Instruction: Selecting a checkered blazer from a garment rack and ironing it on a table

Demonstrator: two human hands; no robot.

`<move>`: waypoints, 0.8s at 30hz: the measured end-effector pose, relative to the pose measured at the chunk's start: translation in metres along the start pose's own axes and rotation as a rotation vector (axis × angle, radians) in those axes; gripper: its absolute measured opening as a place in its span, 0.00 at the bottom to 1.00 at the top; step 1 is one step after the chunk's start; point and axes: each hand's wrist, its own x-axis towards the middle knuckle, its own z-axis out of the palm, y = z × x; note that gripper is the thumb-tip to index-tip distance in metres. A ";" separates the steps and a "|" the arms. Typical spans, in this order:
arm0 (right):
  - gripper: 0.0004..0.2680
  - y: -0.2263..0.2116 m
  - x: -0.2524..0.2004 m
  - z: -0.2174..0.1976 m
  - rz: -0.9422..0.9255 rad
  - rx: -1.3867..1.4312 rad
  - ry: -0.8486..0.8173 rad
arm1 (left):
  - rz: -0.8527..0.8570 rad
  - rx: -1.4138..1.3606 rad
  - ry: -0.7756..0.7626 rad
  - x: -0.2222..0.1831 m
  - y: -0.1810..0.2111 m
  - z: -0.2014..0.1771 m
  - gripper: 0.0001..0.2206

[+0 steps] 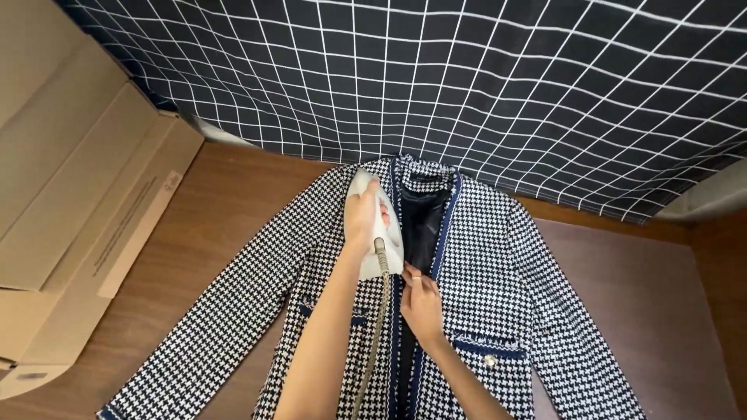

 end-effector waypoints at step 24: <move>0.12 -0.012 0.006 -0.016 -0.173 -0.001 0.253 | 0.024 0.278 -0.028 0.009 -0.054 -0.075 0.23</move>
